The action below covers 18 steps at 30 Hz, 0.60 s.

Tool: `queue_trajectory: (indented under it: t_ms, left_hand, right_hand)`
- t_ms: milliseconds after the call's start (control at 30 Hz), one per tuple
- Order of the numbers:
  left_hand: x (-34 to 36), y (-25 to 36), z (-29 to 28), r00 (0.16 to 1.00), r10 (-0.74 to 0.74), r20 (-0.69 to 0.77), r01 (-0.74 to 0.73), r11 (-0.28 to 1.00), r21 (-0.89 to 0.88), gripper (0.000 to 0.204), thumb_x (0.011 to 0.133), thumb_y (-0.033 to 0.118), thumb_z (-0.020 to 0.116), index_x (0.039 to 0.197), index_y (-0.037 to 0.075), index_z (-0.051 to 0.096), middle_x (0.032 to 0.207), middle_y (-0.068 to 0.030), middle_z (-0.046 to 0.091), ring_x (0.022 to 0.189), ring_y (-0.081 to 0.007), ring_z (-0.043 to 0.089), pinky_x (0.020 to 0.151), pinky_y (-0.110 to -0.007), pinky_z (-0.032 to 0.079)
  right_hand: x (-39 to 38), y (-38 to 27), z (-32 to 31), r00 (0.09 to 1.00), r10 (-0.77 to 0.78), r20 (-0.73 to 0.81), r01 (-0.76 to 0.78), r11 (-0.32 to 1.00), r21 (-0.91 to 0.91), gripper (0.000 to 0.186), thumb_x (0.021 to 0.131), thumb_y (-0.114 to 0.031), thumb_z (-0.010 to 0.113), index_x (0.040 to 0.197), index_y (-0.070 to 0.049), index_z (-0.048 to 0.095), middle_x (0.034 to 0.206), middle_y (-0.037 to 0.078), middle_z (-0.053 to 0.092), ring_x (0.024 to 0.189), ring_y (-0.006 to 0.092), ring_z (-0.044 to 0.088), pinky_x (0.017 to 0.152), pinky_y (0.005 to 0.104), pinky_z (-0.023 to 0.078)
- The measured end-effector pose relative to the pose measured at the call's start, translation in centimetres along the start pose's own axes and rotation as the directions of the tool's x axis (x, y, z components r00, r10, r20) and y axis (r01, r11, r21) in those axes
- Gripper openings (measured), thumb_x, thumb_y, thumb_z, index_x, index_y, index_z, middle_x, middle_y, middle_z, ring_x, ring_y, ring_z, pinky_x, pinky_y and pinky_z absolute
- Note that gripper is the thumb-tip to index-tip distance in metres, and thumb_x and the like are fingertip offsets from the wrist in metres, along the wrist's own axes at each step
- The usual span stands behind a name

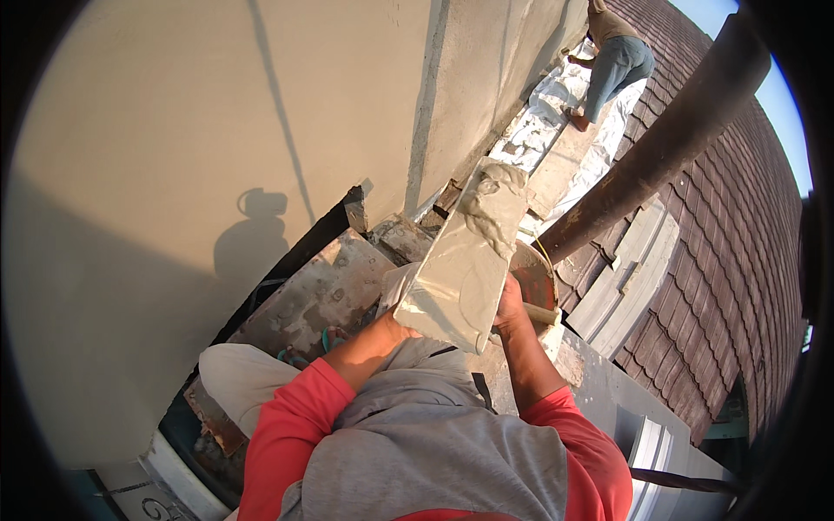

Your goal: The person applies plaster to a wall using a trowel and a hawk, smoothing the surface in repeated strokes. The person periodically scoops plaster from a bucket onto the hawk and continues spreading it across the wall.

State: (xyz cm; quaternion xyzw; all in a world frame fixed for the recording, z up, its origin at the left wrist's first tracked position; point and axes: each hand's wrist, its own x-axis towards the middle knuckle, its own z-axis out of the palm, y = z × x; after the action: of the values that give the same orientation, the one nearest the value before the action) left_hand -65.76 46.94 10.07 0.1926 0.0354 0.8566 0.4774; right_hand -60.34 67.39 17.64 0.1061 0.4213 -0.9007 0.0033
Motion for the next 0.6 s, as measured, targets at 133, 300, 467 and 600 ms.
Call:
queue_trajectory:
  t_ms: [133, 300, 467, 600]
  left_hand:
    - [0.2, 1.4, 1.5, 0.987, 0.069, 0.146, -0.063, 0.997, -0.041, 0.053, 0.105, 0.036, 0.059, 0.151, 0.010, 0.053, 0.147, -0.0124, 0.063, 0.129, -0.0297, 0.065, 0.103, -0.050, 0.058]
    - [-1.8, 3.0, 1.8, 0.993, 0.114, 0.027, -0.117, 0.955, 0.272, 0.063, 0.104, 0.033, 0.063, 0.158, 0.007, 0.044, 0.152, -0.0126, 0.057, 0.134, -0.0263, 0.060, 0.109, -0.046, 0.054]
    - [-3.3, 4.2, 1.7, 0.977, 0.191, -0.090, -0.144, 0.915, 0.378, 0.063, 0.104, 0.032, 0.065, 0.157, 0.006, 0.045, 0.151, -0.0113, 0.058, 0.133, -0.0255, 0.061, 0.110, -0.045, 0.053]
    - [-5.2, 6.8, 4.0, 0.947, 0.178, -0.267, 0.044, 0.752, 0.658, 0.051, 0.108, 0.037, 0.055, 0.148, 0.005, 0.054, 0.137, -0.0123, 0.066, 0.122, -0.0255, 0.066, 0.103, -0.044, 0.055]
  right_hand:
    - [1.1, 3.2, 1.9, 0.903, -0.218, 0.370, 0.038, 0.899, 0.437, 0.051, 0.103, -0.033, 0.059, 0.142, 0.001, 0.061, 0.135, 0.016, 0.069, 0.121, 0.0291, 0.069, 0.108, 0.0423, 0.053]
    - [2.1, 3.5, 3.1, 0.940, -0.073, 0.334, -0.096, 0.881, 0.463, 0.053, 0.100, -0.035, 0.060, 0.139, 0.001, 0.062, 0.133, 0.017, 0.070, 0.119, 0.0306, 0.069, 0.106, 0.0448, 0.055]
    - [4.2, 3.6, 4.6, 0.873, -0.085, 0.480, -0.176, 0.863, 0.474, 0.053, 0.100, -0.034, 0.062, 0.140, 0.000, 0.062, 0.134, 0.018, 0.070, 0.121, 0.0320, 0.069, 0.108, 0.0462, 0.054]
    - [8.7, 4.7, 6.5, 0.937, -0.104, 0.334, -0.060, 0.893, 0.446, 0.054, 0.099, -0.033, 0.061, 0.141, 0.001, 0.061, 0.136, 0.019, 0.068, 0.123, 0.0334, 0.068, 0.109, 0.0468, 0.052]
